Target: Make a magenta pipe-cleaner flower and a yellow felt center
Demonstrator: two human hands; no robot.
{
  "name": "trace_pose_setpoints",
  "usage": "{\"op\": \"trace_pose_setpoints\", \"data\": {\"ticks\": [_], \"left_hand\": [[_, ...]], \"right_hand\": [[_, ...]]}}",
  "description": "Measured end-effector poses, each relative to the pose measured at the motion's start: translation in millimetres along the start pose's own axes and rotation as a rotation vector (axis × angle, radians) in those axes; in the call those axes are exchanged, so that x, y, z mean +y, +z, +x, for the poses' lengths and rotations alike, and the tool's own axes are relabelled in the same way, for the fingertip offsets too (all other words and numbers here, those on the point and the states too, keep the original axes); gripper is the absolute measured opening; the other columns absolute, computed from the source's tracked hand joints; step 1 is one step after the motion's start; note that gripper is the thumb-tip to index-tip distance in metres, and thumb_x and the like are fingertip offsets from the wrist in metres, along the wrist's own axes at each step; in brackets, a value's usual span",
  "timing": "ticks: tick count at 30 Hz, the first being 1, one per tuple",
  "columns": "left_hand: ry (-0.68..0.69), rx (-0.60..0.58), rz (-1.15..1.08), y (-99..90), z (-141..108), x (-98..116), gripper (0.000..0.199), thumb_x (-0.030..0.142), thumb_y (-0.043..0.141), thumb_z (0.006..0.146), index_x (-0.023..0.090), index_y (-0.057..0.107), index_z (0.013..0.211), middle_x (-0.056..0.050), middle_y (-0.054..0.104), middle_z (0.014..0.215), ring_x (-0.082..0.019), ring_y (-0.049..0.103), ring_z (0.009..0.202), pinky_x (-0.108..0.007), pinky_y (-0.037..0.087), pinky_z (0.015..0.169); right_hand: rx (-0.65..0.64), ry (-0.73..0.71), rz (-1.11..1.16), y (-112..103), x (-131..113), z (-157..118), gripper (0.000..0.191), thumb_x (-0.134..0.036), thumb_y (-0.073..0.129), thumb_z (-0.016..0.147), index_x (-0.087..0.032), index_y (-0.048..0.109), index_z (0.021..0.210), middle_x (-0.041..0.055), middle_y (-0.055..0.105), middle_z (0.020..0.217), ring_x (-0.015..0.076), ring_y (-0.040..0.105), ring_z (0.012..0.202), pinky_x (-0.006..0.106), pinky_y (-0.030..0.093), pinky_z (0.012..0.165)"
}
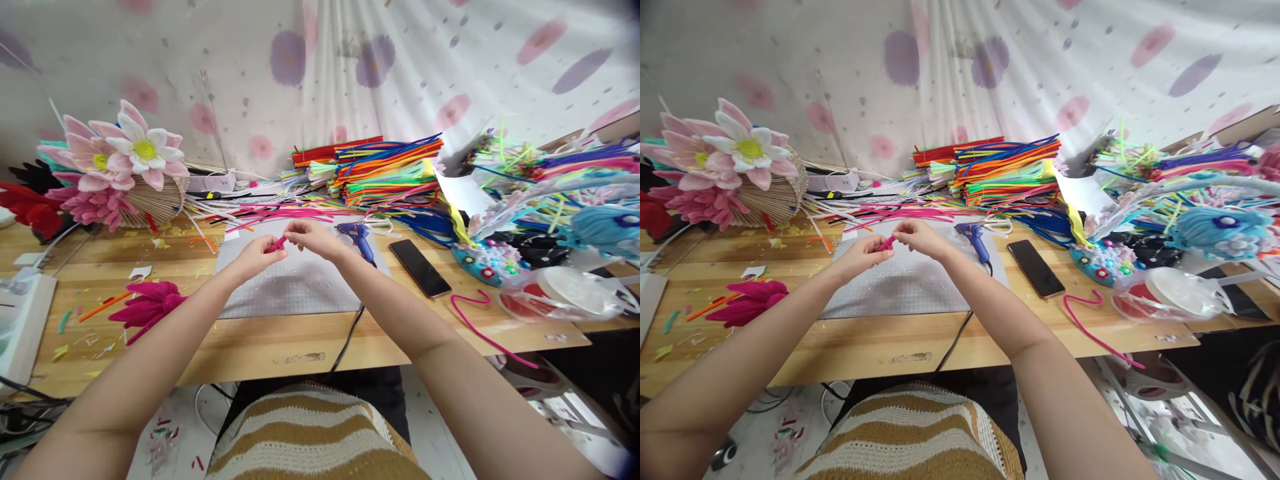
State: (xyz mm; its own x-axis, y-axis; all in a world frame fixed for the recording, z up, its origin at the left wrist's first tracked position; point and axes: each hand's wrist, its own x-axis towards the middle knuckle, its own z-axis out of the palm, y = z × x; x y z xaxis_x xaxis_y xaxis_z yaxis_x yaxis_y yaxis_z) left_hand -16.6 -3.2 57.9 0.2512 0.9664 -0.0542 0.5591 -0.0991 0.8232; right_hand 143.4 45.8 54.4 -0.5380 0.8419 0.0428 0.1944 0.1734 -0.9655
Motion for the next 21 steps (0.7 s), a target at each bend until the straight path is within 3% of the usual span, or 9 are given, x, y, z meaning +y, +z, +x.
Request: {"op": "trace_pose_setpoints", "data": {"ticks": [4, 9, 14, 21], "left_hand": [[-0.051, 0.128, 0.390, 7.0, -1.8, 2.1, 0.039, 0.053, 0.063, 0.060, 0.019, 0.048, 0.072, 0.001, 0.054, 0.065, -0.013, 0.047, 0.056, -0.026, 0.029, 0.051], [-0.054, 0.245, 0.541, 10.1, -5.7, 8.2, 0.027, 0.046, 0.047, 0.077, 0.020, 0.053, 0.075, -0.002, 0.060, 0.068, -0.018, 0.054, 0.063, -0.028, 0.032, 0.054], [0.035, 0.210, 0.282, 2.8, -8.5, 2.5, 0.029, 0.039, 0.036, 0.085, 0.020, 0.057, 0.079, -0.003, 0.067, 0.076, -0.015, 0.060, 0.068, -0.027, 0.040, 0.061], [-0.141, 0.136, -0.169, -7.0, -3.5, -8.9, 0.027, 0.044, 0.052, 0.077, 0.017, 0.051, 0.079, -0.005, 0.068, 0.077, -0.014, 0.064, 0.062, -0.025, 0.046, 0.054]], "right_hand": [[0.013, 0.006, 0.012, 1.4, 0.7, -0.6, 0.009, -0.022, 0.052, 0.075, -0.014, 0.052, 0.072, -0.0037, 0.048, 0.063, 0.0045, 0.043, 0.053, 0.017, 0.035, 0.045], [0.019, -0.020, 0.038, 2.1, 0.0, -0.7, 0.010, -0.023, 0.053, 0.075, -0.014, 0.052, 0.072, -0.0041, 0.047, 0.061, 0.0045, 0.043, 0.052, 0.017, 0.035, 0.045], [0.039, 0.011, 0.081, 4.0, 3.8, 0.3, 0.007, -0.020, 0.051, 0.075, -0.014, 0.051, 0.072, -0.0041, 0.048, 0.061, 0.0046, 0.045, 0.052, 0.017, 0.039, 0.047], [0.011, 0.014, 0.177, 9.4, 0.1, -1.7, 0.009, -0.022, 0.053, 0.076, -0.014, 0.052, 0.072, -0.0041, 0.047, 0.060, 0.0054, 0.046, 0.054, 0.018, 0.043, 0.049]]}}
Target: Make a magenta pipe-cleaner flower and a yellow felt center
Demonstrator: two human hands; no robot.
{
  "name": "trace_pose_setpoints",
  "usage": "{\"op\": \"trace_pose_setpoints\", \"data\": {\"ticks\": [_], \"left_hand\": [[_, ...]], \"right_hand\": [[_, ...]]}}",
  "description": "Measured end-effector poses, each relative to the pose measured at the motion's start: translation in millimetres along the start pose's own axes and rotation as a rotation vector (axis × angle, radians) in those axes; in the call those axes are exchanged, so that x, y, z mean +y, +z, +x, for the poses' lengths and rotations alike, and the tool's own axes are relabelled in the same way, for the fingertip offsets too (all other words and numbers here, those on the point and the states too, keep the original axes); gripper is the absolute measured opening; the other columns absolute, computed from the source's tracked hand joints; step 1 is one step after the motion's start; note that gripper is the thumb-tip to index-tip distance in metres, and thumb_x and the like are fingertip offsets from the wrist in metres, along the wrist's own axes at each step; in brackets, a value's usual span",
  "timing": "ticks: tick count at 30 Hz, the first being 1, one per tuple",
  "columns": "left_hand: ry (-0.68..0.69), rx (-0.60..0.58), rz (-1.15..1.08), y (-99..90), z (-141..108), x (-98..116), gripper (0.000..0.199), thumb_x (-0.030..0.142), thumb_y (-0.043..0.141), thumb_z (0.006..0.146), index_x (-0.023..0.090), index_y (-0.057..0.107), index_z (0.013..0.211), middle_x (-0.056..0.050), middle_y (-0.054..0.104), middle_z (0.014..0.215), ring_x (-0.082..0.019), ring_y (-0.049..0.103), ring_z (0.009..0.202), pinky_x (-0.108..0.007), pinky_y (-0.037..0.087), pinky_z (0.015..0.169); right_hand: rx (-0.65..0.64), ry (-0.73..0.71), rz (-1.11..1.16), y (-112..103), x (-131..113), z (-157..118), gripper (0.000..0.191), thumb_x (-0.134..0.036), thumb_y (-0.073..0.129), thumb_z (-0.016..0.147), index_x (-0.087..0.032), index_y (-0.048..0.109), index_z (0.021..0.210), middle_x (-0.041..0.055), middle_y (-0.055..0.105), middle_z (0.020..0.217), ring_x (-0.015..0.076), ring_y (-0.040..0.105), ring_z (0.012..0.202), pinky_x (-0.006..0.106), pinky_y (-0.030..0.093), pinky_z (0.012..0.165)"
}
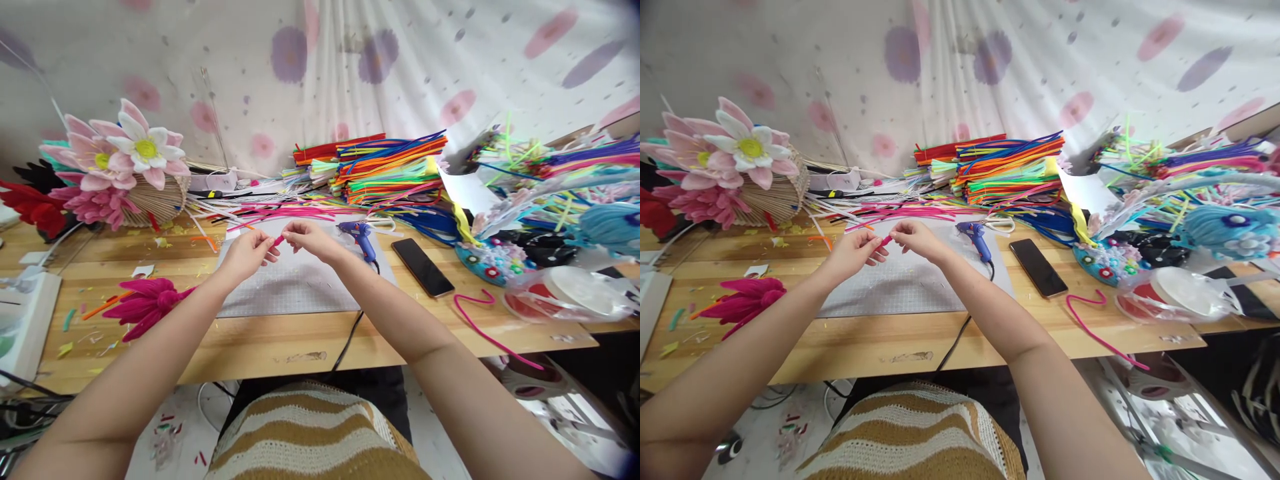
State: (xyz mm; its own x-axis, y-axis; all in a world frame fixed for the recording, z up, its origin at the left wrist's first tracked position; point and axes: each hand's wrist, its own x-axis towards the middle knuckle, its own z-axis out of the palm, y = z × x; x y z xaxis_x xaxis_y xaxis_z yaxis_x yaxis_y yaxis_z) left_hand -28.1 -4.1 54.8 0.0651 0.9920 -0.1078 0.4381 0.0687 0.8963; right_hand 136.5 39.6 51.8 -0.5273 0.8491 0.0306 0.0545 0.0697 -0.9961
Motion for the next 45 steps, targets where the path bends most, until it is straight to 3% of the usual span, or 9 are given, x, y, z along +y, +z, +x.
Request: {"op": "trace_pose_setpoints", "data": {"ticks": [7, 14, 17, 22, 26, 30, 33, 38, 45], "left_hand": [[-0.014, 0.002, 0.017, 2.8, -1.1, -0.1, 0.024, 0.040, 0.054, 0.077, 0.016, 0.050, 0.076, -0.005, 0.068, 0.071, -0.016, 0.065, 0.061, -0.027, 0.049, 0.056], [-0.279, -0.293, -0.295, -9.8, -0.2, 13.9, 0.022, 0.034, 0.059, 0.076, 0.013, 0.058, 0.069, -0.007, 0.067, 0.068, -0.014, 0.063, 0.061, -0.029, 0.051, 0.061], [-0.351, -0.336, -0.359, -14.9, 2.9, 12.9, 0.019, 0.032, 0.061, 0.074, 0.014, 0.060, 0.069, -0.007, 0.066, 0.068, -0.012, 0.062, 0.060, -0.025, 0.047, 0.055], [-0.225, -0.261, -0.198, -11.9, 4.1, 10.4, 0.021, 0.033, 0.061, 0.071, 0.014, 0.056, 0.063, -0.005, 0.064, 0.064, -0.012, 0.060, 0.056, -0.019, 0.030, 0.041], [-0.046, -0.152, 0.117, -8.5, 1.3, 14.8, 0.022, 0.036, 0.054, 0.075, 0.017, 0.053, 0.065, -0.003, 0.065, 0.061, -0.014, 0.060, 0.055, -0.023, 0.034, 0.047], [0.165, 0.052, 0.604, -6.9, -3.8, 20.3, 0.020, 0.038, 0.048, 0.079, 0.021, 0.056, 0.070, 0.000, 0.066, 0.064, -0.017, 0.060, 0.062, -0.028, 0.038, 0.059], [0.226, 0.109, 0.785, -3.8, -7.9, 20.7, 0.019, 0.036, 0.045, 0.081, 0.022, 0.057, 0.076, 0.000, 0.068, 0.070, -0.018, 0.061, 0.067, -0.029, 0.037, 0.061], [0.186, 0.127, 0.673, 3.0, -8.8, 12.2, 0.019, 0.036, 0.043, 0.083, 0.023, 0.055, 0.078, 0.001, 0.069, 0.076, -0.017, 0.061, 0.071, -0.028, 0.038, 0.063], [0.038, 0.113, 0.157, 12.2, 3.3, -9.3, 0.017, 0.036, 0.048, 0.078, 0.019, 0.049, 0.073, -0.002, 0.067, 0.070, -0.016, 0.063, 0.066, -0.025, 0.043, 0.056]], "right_hand": [[-0.057, 0.080, -0.017, 9.6, -1.1, -4.8, 0.017, -0.029, 0.057, 0.076, -0.014, 0.051, 0.073, -0.0015, 0.054, 0.064, 0.0063, 0.050, 0.057, 0.018, 0.041, 0.051], [-0.133, -0.117, 0.083, 5.8, 3.8, -5.5, 0.025, -0.034, 0.064, 0.070, -0.016, 0.048, 0.069, -0.0044, 0.050, 0.061, 0.0056, 0.045, 0.056, 0.020, 0.038, 0.054], [-0.149, -0.128, 0.090, 4.6, 4.4, -4.1, 0.029, -0.040, 0.066, 0.068, -0.016, 0.049, 0.070, -0.0046, 0.049, 0.061, 0.0058, 0.045, 0.055, 0.021, 0.039, 0.055], [-0.057, 0.021, -0.089, 4.0, 1.0, -2.5, 0.039, -0.053, 0.048, 0.078, -0.015, 0.047, 0.067, -0.0042, 0.047, 0.054, 0.0049, 0.040, 0.046, 0.019, 0.033, 0.046], [-0.090, 0.140, -0.247, 4.9, -2.6, -1.6, 0.044, -0.049, 0.045, 0.083, -0.014, 0.045, 0.056, -0.0046, 0.041, 0.046, 0.0034, 0.032, 0.040, 0.019, 0.025, 0.041], [-0.084, 0.294, -0.166, 6.9, -3.8, -2.1, 0.042, -0.045, 0.041, 0.087, -0.014, 0.046, 0.058, -0.0041, 0.040, 0.047, 0.0036, 0.031, 0.038, 0.019, 0.021, 0.038], [-0.165, 0.361, -0.098, 8.0, -2.5, -3.0, 0.044, -0.043, 0.039, 0.088, -0.013, 0.046, 0.057, -0.0044, 0.038, 0.045, 0.0031, 0.029, 0.037, 0.018, 0.018, 0.036], [-0.024, 0.312, 0.018, 12.5, 8.0, 0.9, 0.036, -0.032, 0.042, 0.088, -0.014, 0.045, 0.058, -0.0060, 0.037, 0.043, 0.0025, 0.028, 0.035, 0.017, 0.018, 0.036], [0.123, 0.282, 0.075, 20.9, 19.9, 3.6, 0.035, -0.027, 0.043, 0.088, -0.013, 0.050, 0.057, -0.0056, 0.042, 0.040, 0.0020, 0.032, 0.032, 0.017, 0.022, 0.035]]}}
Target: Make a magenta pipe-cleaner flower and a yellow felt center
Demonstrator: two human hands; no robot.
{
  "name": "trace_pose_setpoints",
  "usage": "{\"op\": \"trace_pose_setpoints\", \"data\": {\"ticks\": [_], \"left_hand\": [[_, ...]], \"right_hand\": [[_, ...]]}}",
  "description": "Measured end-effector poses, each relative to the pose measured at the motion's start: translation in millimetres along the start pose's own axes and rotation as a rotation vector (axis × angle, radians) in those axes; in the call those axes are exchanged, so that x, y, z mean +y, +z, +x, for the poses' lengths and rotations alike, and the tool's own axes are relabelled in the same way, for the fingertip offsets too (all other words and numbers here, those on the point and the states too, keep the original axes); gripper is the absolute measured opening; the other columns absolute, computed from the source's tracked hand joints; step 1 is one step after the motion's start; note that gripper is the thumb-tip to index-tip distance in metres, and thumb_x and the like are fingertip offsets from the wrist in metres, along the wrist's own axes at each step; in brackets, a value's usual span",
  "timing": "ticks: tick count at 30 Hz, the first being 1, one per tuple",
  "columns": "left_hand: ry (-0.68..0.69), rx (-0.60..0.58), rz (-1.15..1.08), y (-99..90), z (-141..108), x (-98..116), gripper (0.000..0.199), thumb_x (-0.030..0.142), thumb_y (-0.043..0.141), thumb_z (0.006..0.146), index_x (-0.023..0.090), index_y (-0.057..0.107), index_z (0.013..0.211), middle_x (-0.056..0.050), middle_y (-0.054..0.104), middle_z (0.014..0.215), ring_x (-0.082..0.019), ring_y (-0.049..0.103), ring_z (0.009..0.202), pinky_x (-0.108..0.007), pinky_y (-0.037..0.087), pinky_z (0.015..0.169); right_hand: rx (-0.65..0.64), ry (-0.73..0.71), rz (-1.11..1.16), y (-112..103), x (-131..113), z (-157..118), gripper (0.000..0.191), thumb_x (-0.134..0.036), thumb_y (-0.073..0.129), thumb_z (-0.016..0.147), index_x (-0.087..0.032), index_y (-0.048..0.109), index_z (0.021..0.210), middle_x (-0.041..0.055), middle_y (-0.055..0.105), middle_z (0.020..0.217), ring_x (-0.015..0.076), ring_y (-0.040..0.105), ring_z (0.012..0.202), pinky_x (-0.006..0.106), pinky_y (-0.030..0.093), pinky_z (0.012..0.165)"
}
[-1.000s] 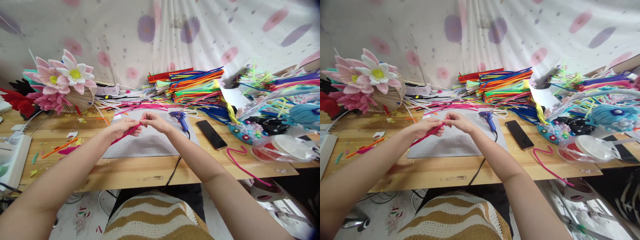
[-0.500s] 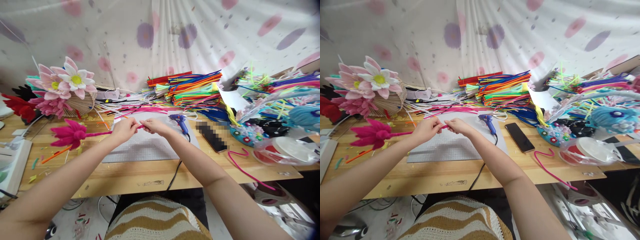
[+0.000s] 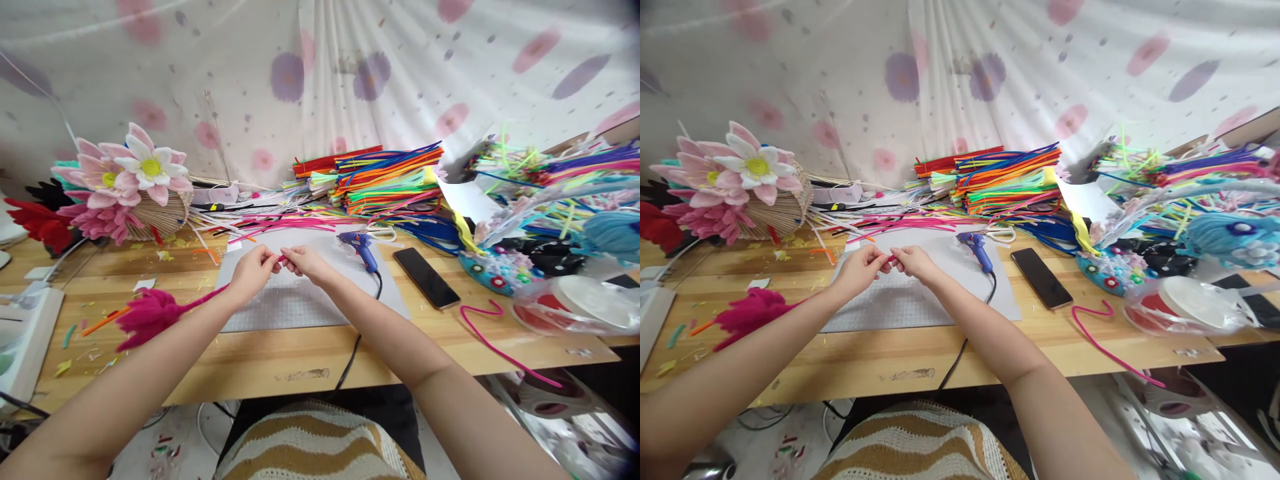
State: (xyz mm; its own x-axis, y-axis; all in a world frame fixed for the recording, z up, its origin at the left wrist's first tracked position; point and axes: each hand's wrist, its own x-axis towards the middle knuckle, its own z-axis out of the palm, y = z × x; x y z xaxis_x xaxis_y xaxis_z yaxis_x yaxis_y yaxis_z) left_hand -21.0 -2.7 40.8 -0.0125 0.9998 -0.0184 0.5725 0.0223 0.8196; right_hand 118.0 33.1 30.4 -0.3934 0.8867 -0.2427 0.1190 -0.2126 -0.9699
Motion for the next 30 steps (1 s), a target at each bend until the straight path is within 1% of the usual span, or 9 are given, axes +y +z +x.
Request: {"op": "trace_pose_setpoints", "data": {"ticks": [3, 6, 10, 13, 16, 20, 23, 28, 30], "left_hand": [[-0.048, -0.003, -0.195, 2.7, 3.7, -0.7, 0.018, 0.036, 0.052, 0.075, 0.018, 0.048, 0.072, -0.003, 0.066, 0.068, -0.016, 0.063, 0.065, -0.024, 0.044, 0.051], [-0.063, 0.012, -0.289, 2.6, 5.5, 1.9, 0.020, 0.036, 0.056, 0.072, 0.016, 0.050, 0.071, -0.003, 0.066, 0.068, -0.015, 0.063, 0.064, -0.024, 0.046, 0.051], [-0.060, 0.006, -0.297, 1.3, 5.4, 1.1, 0.019, 0.034, 0.057, 0.071, 0.015, 0.052, 0.071, -0.004, 0.067, 0.068, -0.015, 0.063, 0.063, -0.025, 0.048, 0.054], [-0.036, 0.002, -0.276, 1.5, 4.3, -1.9, 0.018, 0.033, 0.056, 0.072, 0.016, 0.051, 0.069, -0.004, 0.067, 0.067, -0.016, 0.064, 0.064, -0.027, 0.049, 0.056], [-0.030, -0.005, -0.276, 2.9, 4.2, -3.1, 0.017, 0.032, 0.055, 0.073, 0.016, 0.050, 0.069, -0.005, 0.067, 0.067, -0.017, 0.064, 0.065, -0.028, 0.049, 0.056], [-0.048, -0.062, -0.267, 3.5, 5.5, -1.4, 0.016, 0.032, 0.053, 0.076, 0.016, 0.050, 0.072, -0.005, 0.068, 0.071, -0.017, 0.065, 0.069, -0.029, 0.049, 0.061], [-0.015, -0.032, -0.120, 1.1, 2.4, 2.0, 0.017, 0.034, 0.048, 0.080, 0.018, 0.050, 0.076, -0.005, 0.069, 0.074, -0.018, 0.066, 0.072, -0.029, 0.047, 0.064], [0.195, 0.196, 0.466, -1.8, -11.5, 7.1, 0.018, 0.033, 0.040, 0.085, 0.019, 0.050, 0.084, -0.007, 0.069, 0.081, -0.021, 0.064, 0.074, -0.032, 0.041, 0.067], [0.232, 0.226, 0.560, -1.1, -15.6, 6.8, 0.018, 0.032, 0.038, 0.086, 0.018, 0.050, 0.086, -0.007, 0.069, 0.082, -0.022, 0.064, 0.073, -0.031, 0.040, 0.065]], "right_hand": [[0.012, -0.025, 0.076, 1.5, 0.0, -2.2, 0.036, -0.029, 0.043, 0.088, -0.012, 0.051, 0.057, -0.0045, 0.045, 0.041, 0.0023, 0.035, 0.032, 0.017, 0.025, 0.035], [-0.008, -0.050, 0.153, 1.8, 1.6, -2.8, 0.036, -0.030, 0.042, 0.088, -0.012, 0.053, 0.059, -0.0041, 0.047, 0.042, 0.0025, 0.037, 0.033, 0.016, 0.027, 0.036], [-0.064, -0.051, 0.186, -2.0, 4.4, -2.0, 0.039, -0.035, 0.042, 0.089, -0.012, 0.053, 0.059, -0.0026, 0.050, 0.044, 0.0031, 0.040, 0.034, 0.017, 0.030, 0.037], [-0.152, 0.020, 0.165, -9.3, 2.3, -3.0, 0.047, -0.043, 0.036, 0.090, -0.011, 0.055, 0.061, 0.0003, 0.053, 0.048, 0.0046, 0.044, 0.037, 0.018, 0.035, 0.039], [-0.195, 0.074, 0.117, -16.5, -2.0, -5.3, 0.055, -0.049, 0.029, 0.090, -0.010, 0.057, 0.063, 0.0022, 0.054, 0.049, 0.0057, 0.045, 0.038, 0.019, 0.036, 0.040], [-0.139, -0.004, 0.036, -17.7, -4.9, -6.7, 0.040, -0.034, 0.041, 0.090, -0.011, 0.055, 0.061, -0.0018, 0.049, 0.045, 0.0036, 0.040, 0.036, 0.017, 0.030, 0.037], [-0.052, -0.038, 0.006, -13.2, -5.7, -5.1, 0.037, -0.026, 0.042, 0.089, -0.012, 0.052, 0.057, -0.0043, 0.045, 0.042, 0.0022, 0.034, 0.033, 0.016, 0.026, 0.036], [-0.009, -0.007, -0.040, -6.9, -8.4, -2.0, 0.037, -0.028, 0.043, 0.089, -0.013, 0.050, 0.056, -0.0058, 0.041, 0.039, 0.0022, 0.031, 0.030, 0.018, 0.022, 0.033], [-0.016, 0.003, -0.070, -5.4, -8.7, -1.8, 0.037, -0.028, 0.043, 0.089, -0.013, 0.050, 0.055, -0.0054, 0.042, 0.039, 0.0027, 0.031, 0.030, 0.018, 0.023, 0.032]]}}
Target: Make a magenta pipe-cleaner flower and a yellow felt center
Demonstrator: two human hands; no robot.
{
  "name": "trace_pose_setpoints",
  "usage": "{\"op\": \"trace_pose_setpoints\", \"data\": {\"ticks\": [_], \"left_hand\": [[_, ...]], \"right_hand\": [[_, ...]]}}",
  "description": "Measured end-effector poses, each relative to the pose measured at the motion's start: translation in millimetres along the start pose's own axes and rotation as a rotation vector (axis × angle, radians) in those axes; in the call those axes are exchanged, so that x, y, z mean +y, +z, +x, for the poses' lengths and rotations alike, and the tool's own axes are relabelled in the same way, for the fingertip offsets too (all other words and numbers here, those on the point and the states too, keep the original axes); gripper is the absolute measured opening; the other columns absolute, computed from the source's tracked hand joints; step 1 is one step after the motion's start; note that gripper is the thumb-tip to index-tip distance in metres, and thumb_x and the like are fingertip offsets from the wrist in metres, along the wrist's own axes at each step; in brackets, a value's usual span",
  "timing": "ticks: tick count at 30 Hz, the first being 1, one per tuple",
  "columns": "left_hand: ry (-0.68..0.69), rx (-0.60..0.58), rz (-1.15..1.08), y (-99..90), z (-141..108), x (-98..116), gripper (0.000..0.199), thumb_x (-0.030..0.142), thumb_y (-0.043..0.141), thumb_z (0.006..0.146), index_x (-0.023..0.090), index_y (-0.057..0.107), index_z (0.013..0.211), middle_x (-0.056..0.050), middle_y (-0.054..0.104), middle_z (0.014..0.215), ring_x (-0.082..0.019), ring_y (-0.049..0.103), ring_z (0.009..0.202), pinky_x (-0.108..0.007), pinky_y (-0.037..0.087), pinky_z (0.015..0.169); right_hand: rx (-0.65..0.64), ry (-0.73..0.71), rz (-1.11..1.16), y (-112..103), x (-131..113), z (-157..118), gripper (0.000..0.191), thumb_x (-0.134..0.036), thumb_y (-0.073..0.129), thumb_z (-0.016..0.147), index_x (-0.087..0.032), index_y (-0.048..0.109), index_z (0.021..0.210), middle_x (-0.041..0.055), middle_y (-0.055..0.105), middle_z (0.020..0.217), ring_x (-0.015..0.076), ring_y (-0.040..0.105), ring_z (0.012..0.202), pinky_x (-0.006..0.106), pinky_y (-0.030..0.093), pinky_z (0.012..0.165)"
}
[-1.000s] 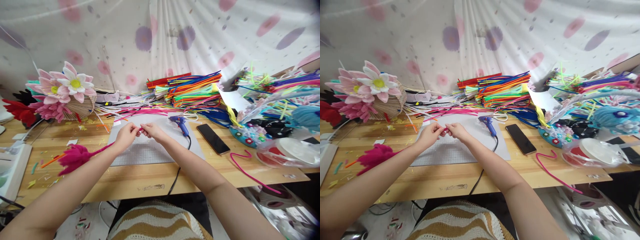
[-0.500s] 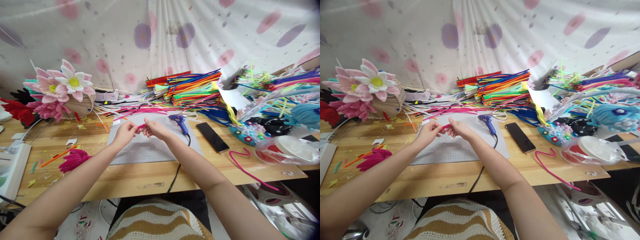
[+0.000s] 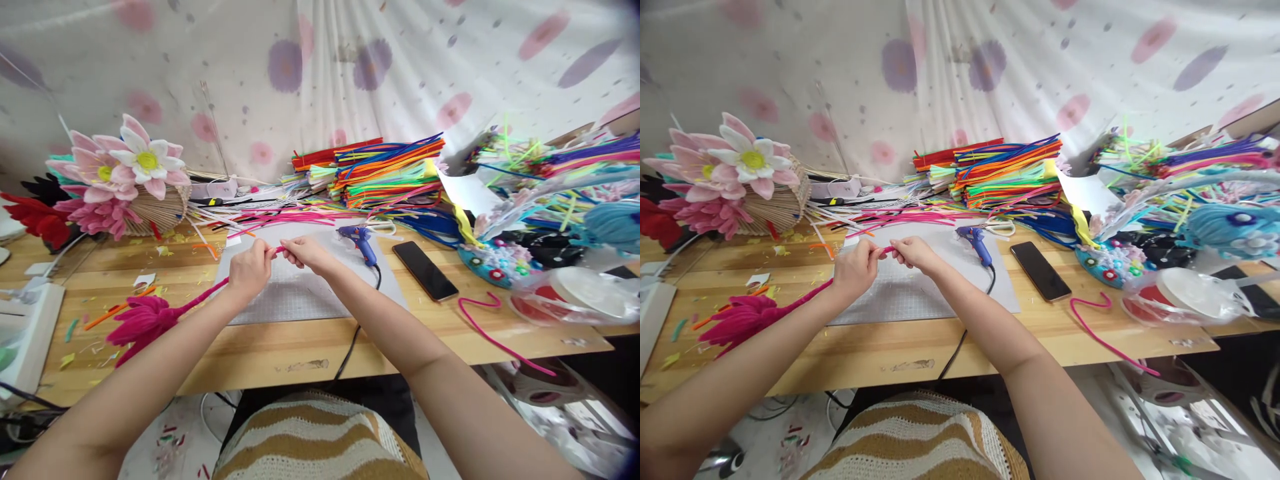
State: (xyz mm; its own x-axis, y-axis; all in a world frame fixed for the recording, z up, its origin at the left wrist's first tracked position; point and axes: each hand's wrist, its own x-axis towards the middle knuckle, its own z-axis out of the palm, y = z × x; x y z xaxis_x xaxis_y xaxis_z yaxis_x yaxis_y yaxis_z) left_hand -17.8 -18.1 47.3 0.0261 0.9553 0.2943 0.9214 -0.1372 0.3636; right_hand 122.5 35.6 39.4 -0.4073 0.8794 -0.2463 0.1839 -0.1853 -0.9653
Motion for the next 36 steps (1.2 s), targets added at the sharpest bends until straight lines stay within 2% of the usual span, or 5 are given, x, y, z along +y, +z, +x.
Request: {"op": "trace_pose_setpoints", "data": {"ticks": [8, 15, 22, 27, 36], "left_hand": [[-0.156, -0.069, -0.402, 4.4, 4.9, -0.9, 0.014, 0.030, 0.041, 0.085, 0.020, 0.046, 0.078, -0.002, 0.068, 0.072, -0.016, 0.064, 0.068, -0.029, 0.044, 0.065], [-0.597, -0.514, -0.940, -15.6, 24.7, 3.4, 0.022, 0.021, 0.049, 0.082, 0.013, 0.054, 0.062, -0.003, 0.062, 0.057, -0.012, 0.059, 0.050, -0.028, 0.050, 0.058], [-0.781, -0.828, -1.169, -21.2, 29.1, -7.0, 0.016, 0.017, 0.054, 0.080, 0.012, 0.062, 0.067, -0.003, 0.061, 0.062, -0.010, 0.058, 0.052, -0.028, 0.051, 0.060], [-0.755, -0.795, -1.197, -15.3, 27.5, -4.7, 0.019, 0.017, 0.051, 0.082, 0.012, 0.062, 0.068, -0.003, 0.062, 0.063, -0.009, 0.058, 0.052, -0.025, 0.051, 0.060], [-0.529, -0.577, -0.908, -12.0, 23.4, 14.8, 0.022, 0.022, 0.052, 0.082, 0.013, 0.051, 0.061, -0.006, 0.065, 0.060, -0.015, 0.064, 0.056, -0.027, 0.051, 0.056]], "right_hand": [[0.006, -0.120, -0.074, 0.2, 7.0, 3.5, 0.033, -0.030, 0.042, 0.088, -0.014, 0.050, 0.061, -0.0054, 0.045, 0.043, 0.0032, 0.035, 0.033, 0.017, 0.027, 0.036], [-0.058, -0.384, -0.242, -9.6, 11.6, 3.4, 0.033, -0.038, 0.041, 0.086, -0.014, 0.052, 0.065, -0.0034, 0.048, 0.052, 0.0050, 0.042, 0.047, 0.018, 0.033, 0.048], [-0.164, -0.357, -0.198, -13.6, 7.1, -5.5, 0.035, -0.043, 0.041, 0.084, -0.016, 0.049, 0.064, -0.0037, 0.046, 0.053, 0.0055, 0.039, 0.048, 0.020, 0.032, 0.048], [-0.181, -0.321, -0.156, -17.1, 7.7, -5.4, 0.037, -0.046, 0.042, 0.084, -0.016, 0.048, 0.064, -0.0038, 0.046, 0.053, 0.0049, 0.038, 0.046, 0.019, 0.030, 0.045], [-0.220, -0.220, -0.067, -17.0, 11.9, -0.4, 0.037, -0.050, 0.053, 0.076, -0.015, 0.047, 0.062, -0.0048, 0.044, 0.052, 0.0044, 0.036, 0.044, 0.020, 0.027, 0.042]]}}
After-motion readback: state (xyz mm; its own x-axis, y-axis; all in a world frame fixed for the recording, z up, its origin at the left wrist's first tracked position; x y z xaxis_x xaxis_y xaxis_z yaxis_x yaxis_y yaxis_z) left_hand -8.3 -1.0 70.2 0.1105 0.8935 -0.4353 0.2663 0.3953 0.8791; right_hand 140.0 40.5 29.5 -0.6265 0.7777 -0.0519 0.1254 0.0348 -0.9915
